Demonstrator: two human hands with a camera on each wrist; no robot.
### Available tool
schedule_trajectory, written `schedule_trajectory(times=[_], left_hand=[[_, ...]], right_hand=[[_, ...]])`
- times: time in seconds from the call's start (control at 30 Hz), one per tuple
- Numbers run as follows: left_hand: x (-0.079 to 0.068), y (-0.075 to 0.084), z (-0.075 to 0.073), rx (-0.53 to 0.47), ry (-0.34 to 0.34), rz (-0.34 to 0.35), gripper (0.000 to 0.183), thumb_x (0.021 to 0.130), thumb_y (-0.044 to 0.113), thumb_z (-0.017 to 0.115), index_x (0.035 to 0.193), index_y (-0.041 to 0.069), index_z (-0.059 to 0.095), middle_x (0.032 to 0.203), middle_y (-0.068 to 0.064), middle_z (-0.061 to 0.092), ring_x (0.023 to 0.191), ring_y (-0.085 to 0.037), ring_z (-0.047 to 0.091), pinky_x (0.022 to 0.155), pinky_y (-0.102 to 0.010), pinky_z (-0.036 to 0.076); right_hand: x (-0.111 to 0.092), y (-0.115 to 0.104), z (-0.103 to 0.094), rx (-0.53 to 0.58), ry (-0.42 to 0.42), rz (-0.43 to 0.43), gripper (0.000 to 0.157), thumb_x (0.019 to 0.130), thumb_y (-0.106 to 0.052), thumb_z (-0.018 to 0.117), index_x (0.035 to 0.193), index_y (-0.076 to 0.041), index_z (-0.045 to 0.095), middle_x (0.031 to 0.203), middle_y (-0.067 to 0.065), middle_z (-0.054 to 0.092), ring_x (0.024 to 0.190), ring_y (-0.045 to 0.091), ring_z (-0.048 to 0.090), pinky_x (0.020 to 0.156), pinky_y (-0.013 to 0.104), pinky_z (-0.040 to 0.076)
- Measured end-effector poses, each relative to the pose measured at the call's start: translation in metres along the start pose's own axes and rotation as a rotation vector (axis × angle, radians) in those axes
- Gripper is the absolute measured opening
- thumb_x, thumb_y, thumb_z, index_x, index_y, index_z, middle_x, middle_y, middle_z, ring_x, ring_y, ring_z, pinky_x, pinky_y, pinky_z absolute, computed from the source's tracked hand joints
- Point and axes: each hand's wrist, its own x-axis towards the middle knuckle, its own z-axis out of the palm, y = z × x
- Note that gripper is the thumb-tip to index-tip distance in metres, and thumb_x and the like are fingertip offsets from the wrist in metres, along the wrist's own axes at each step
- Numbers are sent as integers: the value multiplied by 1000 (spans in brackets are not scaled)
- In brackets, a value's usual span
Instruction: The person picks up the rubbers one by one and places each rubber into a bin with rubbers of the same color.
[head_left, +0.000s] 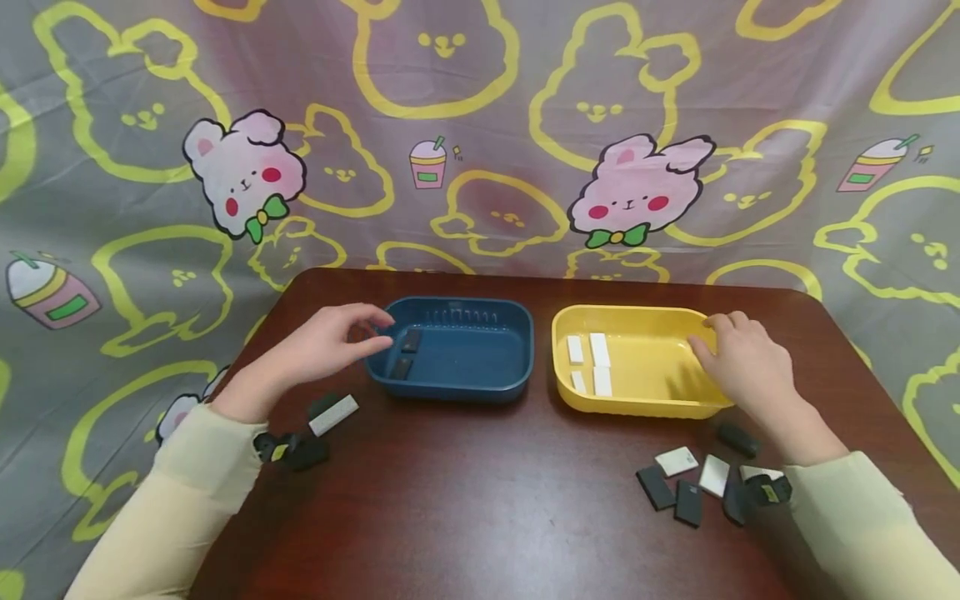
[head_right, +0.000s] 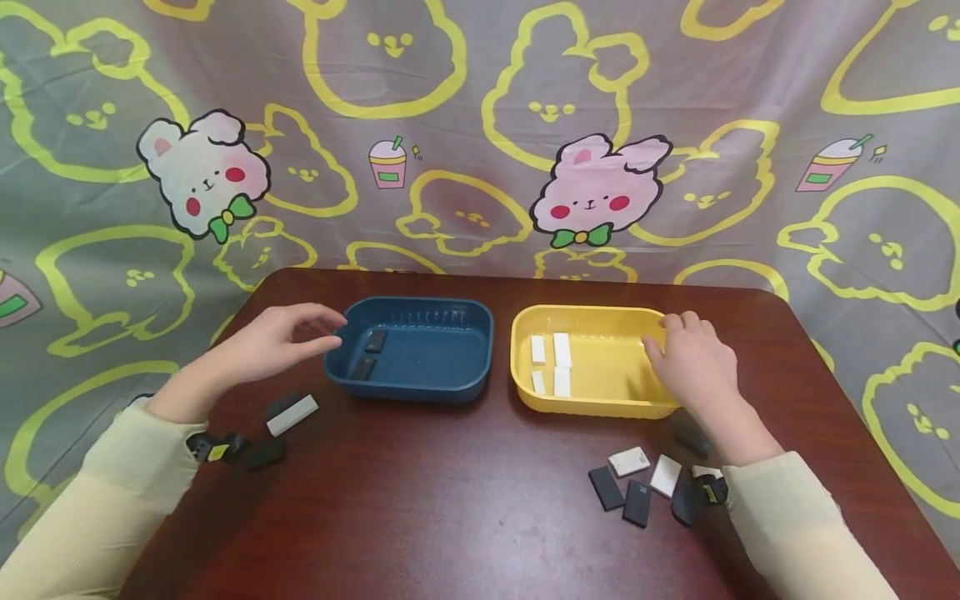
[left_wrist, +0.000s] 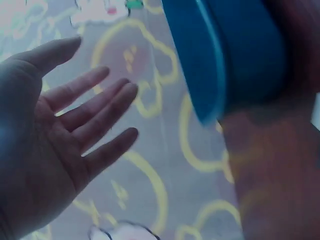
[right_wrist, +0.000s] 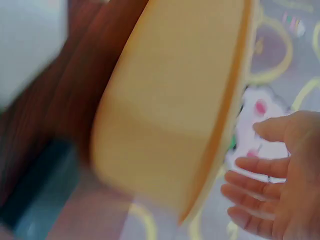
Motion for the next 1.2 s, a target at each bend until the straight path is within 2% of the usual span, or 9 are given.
schedule_trajectory(times=[0.2, 0.3, 0.43, 0.53, 0.67, 0.8, 0.93, 1.07, 1.2], left_hand=[[-25, -38, 8, 2, -15, -93, 43, 90, 29, 71, 123, 3, 61, 117, -14, 64, 104, -28, 61, 87, -49, 49], [-34, -51, 16, 30, -42, -128, 45, 88, 24, 73, 124, 0, 60, 119, -19, 63, 105, -33, 60, 87, -50, 49], [-44, -63, 25, 74, -86, -191, 45, 87, 14, 72, 126, -3, 57, 123, -23, 60, 108, -39, 58, 88, -53, 48], [-49, -73, 30, 120, -103, -202, 42, 87, 4, 70, 126, -4, 58, 123, -24, 60, 108, -41, 58, 89, -54, 47], [-55, -87, 36, 164, -107, -154, 39, 81, -10, 63, 120, -4, 61, 117, -22, 62, 102, -39, 60, 86, -55, 47], [-61, -100, 40, 151, -102, -122, 46, 75, -17, 55, 118, -2, 64, 114, -22, 62, 97, -36, 60, 83, -54, 48], [-65, -107, 43, 121, -85, -117, 48, 75, -18, 55, 119, 0, 65, 114, -22, 60, 96, -34, 60, 83, -54, 48], [-65, -110, 45, 97, -81, -131, 46, 77, -17, 59, 119, 0, 65, 114, -22, 60, 95, -34, 60, 81, -52, 49], [-64, -110, 44, 76, -100, -172, 43, 78, -16, 62, 118, -2, 64, 111, -23, 59, 90, -33, 61, 73, -45, 50]], right_hand=[[-10, -51, 5, 50, 83, -260, 40, 91, -25, 67, 117, 5, 58, 114, 24, 53, 103, 40, 53, 71, 56, 49], [-15, -73, 13, 94, 119, -403, 39, 88, -24, 70, 115, 2, 60, 112, 18, 56, 101, 35, 55, 73, 50, 50], [-18, -100, 24, 127, 122, -538, 41, 85, -24, 75, 116, -1, 61, 114, 15, 57, 102, 31, 57, 78, 46, 51], [-18, -118, 33, 136, 115, -622, 42, 85, -25, 76, 116, -2, 62, 116, 15, 58, 104, 30, 58, 84, 44, 51], [-17, -140, 43, 127, 106, -736, 42, 86, -26, 74, 119, -3, 62, 119, 14, 58, 109, 29, 56, 90, 42, 49], [-17, -158, 53, 107, 67, -807, 45, 87, -25, 73, 124, -3, 61, 127, 13, 57, 116, 27, 53, 94, 41, 46], [-18, -170, 62, 77, 56, -840, 47, 87, -24, 72, 127, -3, 59, 130, 12, 56, 118, 27, 52, 96, 42, 44], [-18, -176, 71, 37, 78, -861, 44, 88, -22, 72, 125, -2, 61, 123, 12, 60, 113, 26, 57, 92, 41, 47], [-19, -180, 74, 8, 115, -890, 36, 89, -16, 69, 121, -2, 64, 114, 11, 66, 103, 24, 63, 85, 38, 50]])
